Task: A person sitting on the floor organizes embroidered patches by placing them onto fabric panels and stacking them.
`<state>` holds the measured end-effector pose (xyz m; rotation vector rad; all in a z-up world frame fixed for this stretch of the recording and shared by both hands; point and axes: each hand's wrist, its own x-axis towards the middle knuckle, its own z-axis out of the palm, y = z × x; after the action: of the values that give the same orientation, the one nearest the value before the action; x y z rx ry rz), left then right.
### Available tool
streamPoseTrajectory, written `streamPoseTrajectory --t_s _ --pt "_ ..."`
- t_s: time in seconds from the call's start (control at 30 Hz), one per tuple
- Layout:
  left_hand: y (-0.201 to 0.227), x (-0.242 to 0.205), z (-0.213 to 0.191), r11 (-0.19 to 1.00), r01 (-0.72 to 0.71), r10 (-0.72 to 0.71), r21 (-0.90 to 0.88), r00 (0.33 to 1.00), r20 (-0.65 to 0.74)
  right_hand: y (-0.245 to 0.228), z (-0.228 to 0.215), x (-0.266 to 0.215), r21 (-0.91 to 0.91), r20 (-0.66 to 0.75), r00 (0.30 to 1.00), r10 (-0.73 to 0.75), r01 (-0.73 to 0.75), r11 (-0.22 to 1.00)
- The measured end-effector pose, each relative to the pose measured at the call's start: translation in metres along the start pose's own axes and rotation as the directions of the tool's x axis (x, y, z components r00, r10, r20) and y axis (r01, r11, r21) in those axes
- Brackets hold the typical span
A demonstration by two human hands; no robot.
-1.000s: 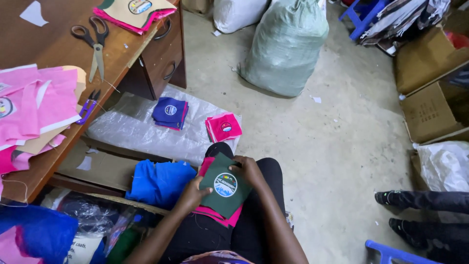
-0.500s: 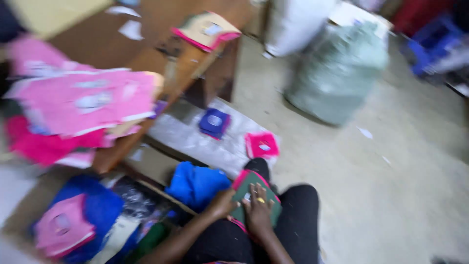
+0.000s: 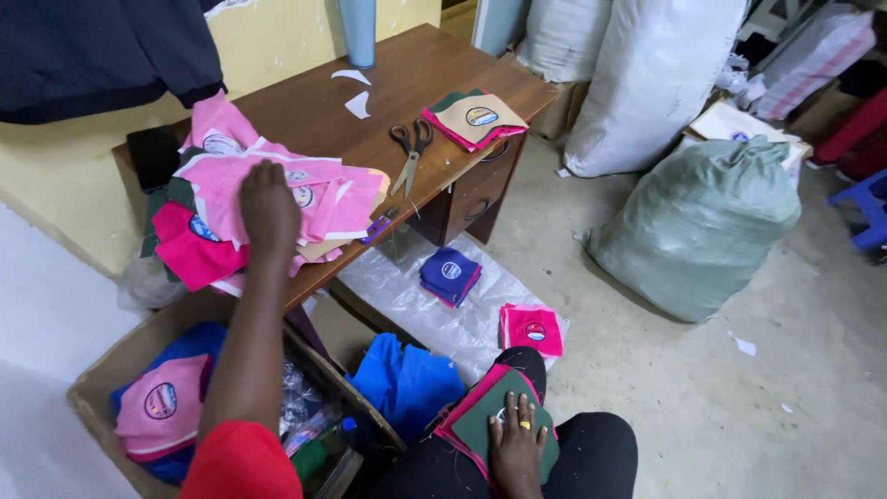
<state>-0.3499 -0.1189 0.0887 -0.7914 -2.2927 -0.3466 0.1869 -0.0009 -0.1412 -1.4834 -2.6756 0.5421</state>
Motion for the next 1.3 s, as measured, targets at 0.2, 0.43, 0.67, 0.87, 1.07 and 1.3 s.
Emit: streamPoseTrajectory --t_s 0.2,0.43,0.67,0.87,1.07,1.3 --pt "-0.013 0.011 0.000 0.998 -0.047 0.048 0.038 0.998 -0.030 -0.005 -0.015 -0.004 0.104 -0.020 0.999 -0.045 0.047 0.993" --pt "0.115 -0.095 -0.115 0.886 -0.242 0.143 -0.397 0.954 -0.264 -0.029 -0.056 -0.015 0.712 -0.183 0.982 0.038 0.106 0.694" --pt "0.245 -0.259 -0.133 0.067 -0.273 0.780 -0.960 0.614 -0.121 -0.040 -0.060 -0.024 0.843 0.178 0.934 -0.310 -0.307 -0.442" --pt "0.261 -0.288 -0.147 -0.013 -0.217 0.909 -0.976 0.404 -0.101 -0.081 -0.140 -0.047 0.996 -0.081 0.995 -0.050 0.083 0.031" --pt "0.276 -0.320 -0.146 0.044 0.382 0.874 -0.923 0.432 0.221 -0.069 -0.170 -0.041 0.777 -0.369 0.928 -0.049 0.337 0.532" --pt "0.277 -0.346 -0.056 -0.179 0.976 0.787 0.126 0.065 0.614 -0.002 -0.136 -0.039 0.152 -0.324 0.843 -0.430 0.495 0.856"
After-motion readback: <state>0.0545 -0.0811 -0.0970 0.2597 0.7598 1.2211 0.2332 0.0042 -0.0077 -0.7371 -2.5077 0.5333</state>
